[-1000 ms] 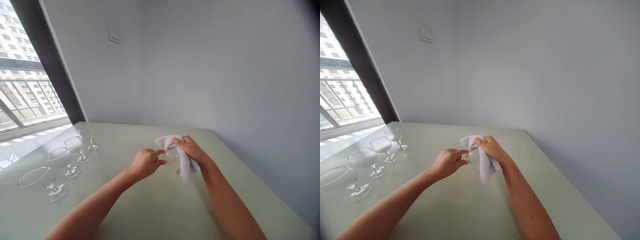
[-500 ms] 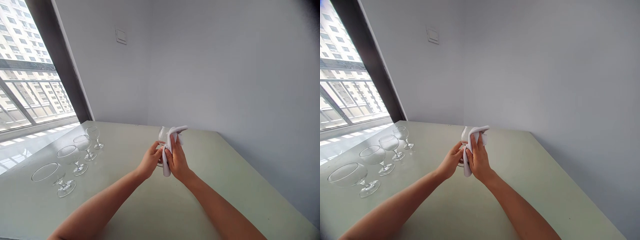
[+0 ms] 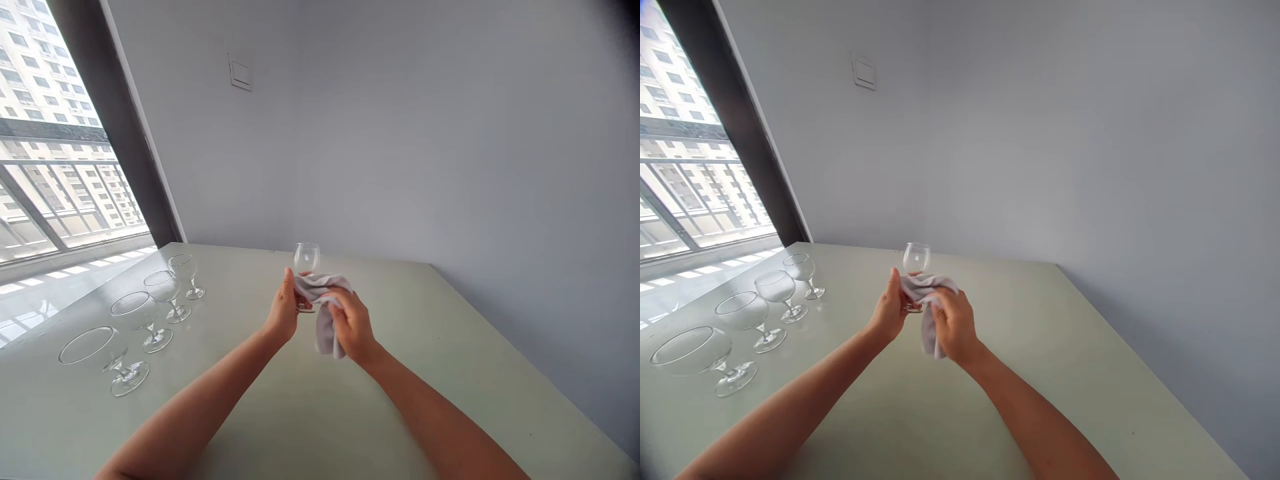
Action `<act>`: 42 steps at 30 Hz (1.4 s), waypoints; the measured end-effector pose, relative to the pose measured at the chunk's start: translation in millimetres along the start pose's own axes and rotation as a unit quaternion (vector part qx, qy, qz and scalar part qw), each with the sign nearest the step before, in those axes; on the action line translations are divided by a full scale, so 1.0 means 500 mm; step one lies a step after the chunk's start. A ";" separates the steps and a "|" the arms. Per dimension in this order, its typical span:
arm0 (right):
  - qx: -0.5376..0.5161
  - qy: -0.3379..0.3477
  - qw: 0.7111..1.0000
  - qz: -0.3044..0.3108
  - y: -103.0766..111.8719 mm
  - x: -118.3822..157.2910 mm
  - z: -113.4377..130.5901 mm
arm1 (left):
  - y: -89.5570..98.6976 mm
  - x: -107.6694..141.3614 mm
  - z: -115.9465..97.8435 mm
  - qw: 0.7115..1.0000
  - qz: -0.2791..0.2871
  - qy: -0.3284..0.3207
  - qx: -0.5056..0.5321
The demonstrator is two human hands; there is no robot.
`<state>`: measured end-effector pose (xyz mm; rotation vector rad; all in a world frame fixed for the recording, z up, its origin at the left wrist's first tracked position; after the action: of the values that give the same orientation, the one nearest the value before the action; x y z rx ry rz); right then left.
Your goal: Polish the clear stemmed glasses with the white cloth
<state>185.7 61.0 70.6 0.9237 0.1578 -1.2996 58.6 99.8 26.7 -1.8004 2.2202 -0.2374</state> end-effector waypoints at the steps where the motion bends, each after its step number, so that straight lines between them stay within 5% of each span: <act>1: -0.089 -0.079 0.992 -0.039 0.011 0.001 -0.039 | 0.002 -0.003 0.001 1.000 0.002 0.003 0.009; 3: -0.264 -0.203 0.939 -0.088 0.001 0.013 -0.101 | -0.002 -0.006 0.004 1.000 0.010 -0.001 0.005; 6: -0.423 -0.246 0.870 -0.053 -0.058 0.018 -0.109 | -0.017 -0.001 0.021 0.999 0.020 -0.010 -0.048; 10: -0.447 -0.236 0.863 0.026 -0.120 0.029 -0.076 | -0.006 0.005 0.031 0.983 -0.037 -0.044 -0.175; 12: -0.443 -0.245 0.861 0.045 -0.132 0.036 -0.077 | -0.005 0.000 0.033 0.977 -0.022 -0.044 -0.207; 16: -0.465 -0.258 0.842 0.091 -0.138 0.034 -0.088 | -0.004 -0.010 0.052 0.992 0.038 0.027 -0.113; 22: -0.490 -0.304 0.813 0.083 -0.139 0.032 -0.110 | 0.012 -0.015 0.058 0.997 0.018 0.068 -0.030; 25: -0.453 -0.320 0.831 0.038 -0.125 0.038 -0.131 | 0.030 -0.027 0.052 0.999 -0.008 0.048 -0.009; 27: -0.371 -0.289 0.882 -0.005 -0.097 0.035 -0.133 | 0.052 -0.033 0.050 0.998 -0.040 0.051 -0.003; 29: -0.223 -0.199 0.954 -0.016 -0.068 0.024 -0.105 | 0.070 -0.037 0.050 0.996 -0.061 0.063 0.012; 31: -0.038 -0.064 0.997 0.026 -0.071 0.015 -0.051 | 0.079 -0.038 0.051 0.994 -0.063 0.077 0.045; 35: 0.194 0.101 0.971 0.099 -0.108 0.025 -0.004 | 0.059 -0.028 0.064 0.986 -0.017 0.114 0.120; 38: 0.122 0.080 0.983 0.111 -0.095 0.018 -0.023 | 0.015 -0.017 0.079 0.972 0.055 0.147 0.174; 42: -0.094 -0.043 0.993 0.055 -0.057 0.003 -0.065 | -0.016 -0.012 0.089 0.956 0.078 0.145 0.244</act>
<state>174.1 81.7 34.6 0.7041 0.1573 -1.1984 81.0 106.0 -12.6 -1.3836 2.2113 -0.9773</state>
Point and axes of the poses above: each hand's wrist, its own x-axis away from the middle knuckle, its own y-axis out of the back of the hand, z = x × y, the point moved 9 cm from there along -x, towards the middle knuckle, and after that the axes turned 8 degrees about z, right-handed, at the moved point
